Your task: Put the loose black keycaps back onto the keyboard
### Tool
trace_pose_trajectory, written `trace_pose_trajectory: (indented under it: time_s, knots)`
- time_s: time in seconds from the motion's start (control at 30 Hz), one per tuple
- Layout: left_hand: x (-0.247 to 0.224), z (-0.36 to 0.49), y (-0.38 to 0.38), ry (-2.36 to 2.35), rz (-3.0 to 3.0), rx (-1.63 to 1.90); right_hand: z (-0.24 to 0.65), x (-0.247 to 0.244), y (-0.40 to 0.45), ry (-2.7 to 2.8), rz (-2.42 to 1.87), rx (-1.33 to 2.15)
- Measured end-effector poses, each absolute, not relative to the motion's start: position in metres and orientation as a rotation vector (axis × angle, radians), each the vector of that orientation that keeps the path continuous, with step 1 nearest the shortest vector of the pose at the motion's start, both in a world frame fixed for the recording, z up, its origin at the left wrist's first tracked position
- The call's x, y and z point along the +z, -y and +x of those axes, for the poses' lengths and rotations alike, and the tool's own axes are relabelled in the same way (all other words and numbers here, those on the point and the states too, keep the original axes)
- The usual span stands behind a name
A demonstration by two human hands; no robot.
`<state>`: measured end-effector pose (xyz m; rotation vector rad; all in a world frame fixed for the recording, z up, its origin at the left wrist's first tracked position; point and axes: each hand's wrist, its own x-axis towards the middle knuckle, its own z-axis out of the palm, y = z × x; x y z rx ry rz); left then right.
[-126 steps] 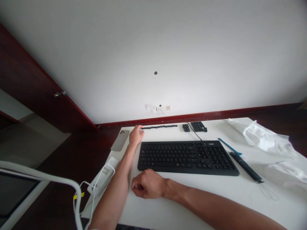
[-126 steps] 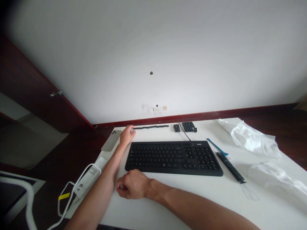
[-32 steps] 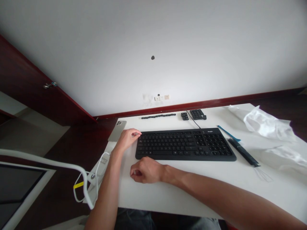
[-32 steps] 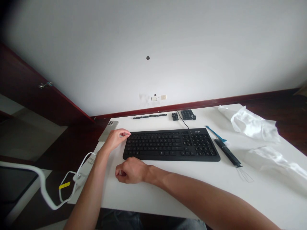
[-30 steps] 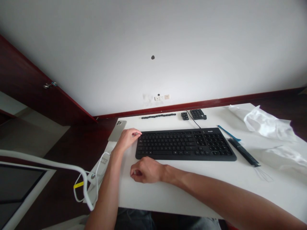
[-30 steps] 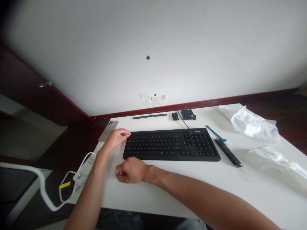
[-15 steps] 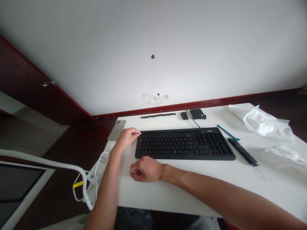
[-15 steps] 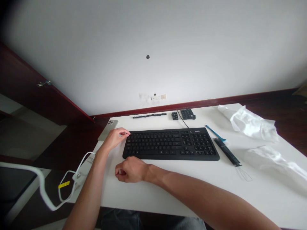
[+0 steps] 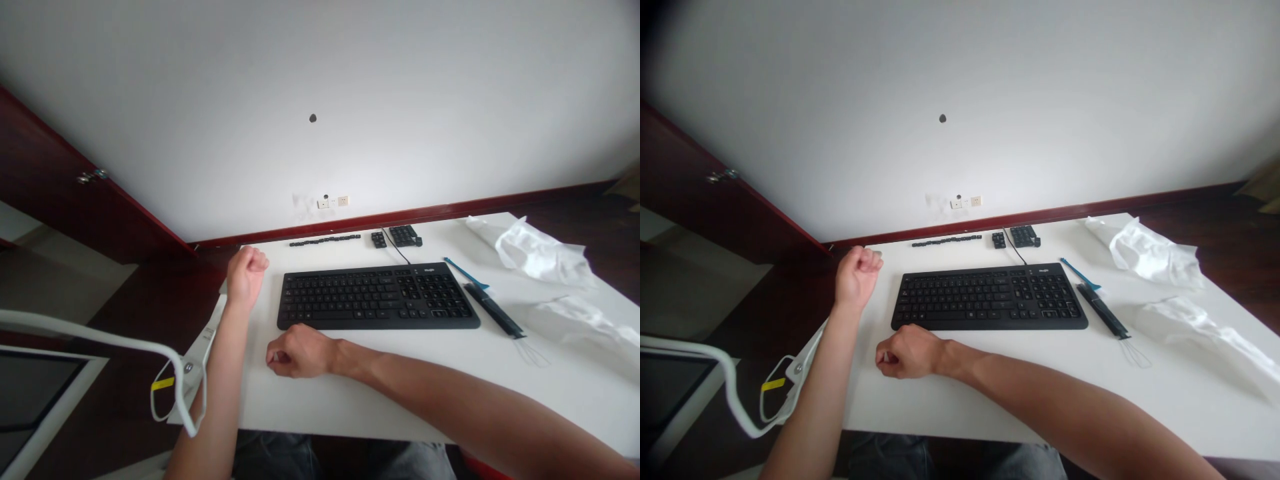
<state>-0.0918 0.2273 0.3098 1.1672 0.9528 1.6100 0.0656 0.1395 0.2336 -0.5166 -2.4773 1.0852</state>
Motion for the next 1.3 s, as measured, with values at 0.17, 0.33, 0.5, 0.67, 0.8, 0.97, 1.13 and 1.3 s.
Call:
trace_pose_trajectory:
  time_s: [0.17,0.33,0.5,0.67,0.8,0.97,1.13,1.3]
  knots:
    - [0.336,-0.069,-0.232,-0.744,0.813,1.54,0.067,0.236,-0.14,2.493,-0.507,1.08]
    - [0.297,-0.05,-0.247,-0.899,0.777,1.322,0.066,0.236,-0.141,2.506,-0.507,1.071]
    - [0.265,-0.05,-0.254,-0.995,0.829,1.336,0.066,0.237,-0.141,2.503,-0.506,1.08]
    - [0.288,-0.062,-0.245,-0.888,0.782,1.375,0.068,0.24,-0.14,2.489,-0.509,1.097]
    - [0.31,-0.062,-0.24,-0.817,0.836,1.426,0.068,0.239,-0.14,2.49,-0.525,1.105]
    - [0.288,-0.048,-0.251,-0.98,0.792,1.375,0.065,0.234,-0.141,2.49,-0.505,1.093]
    - [0.267,-0.047,-0.258,-1.05,0.776,1.311,0.064,0.232,-0.141,2.481,-0.509,1.089]
    - [0.294,-0.056,-0.248,-0.866,0.742,1.401,0.065,0.232,-0.141,2.487,-0.506,1.102]
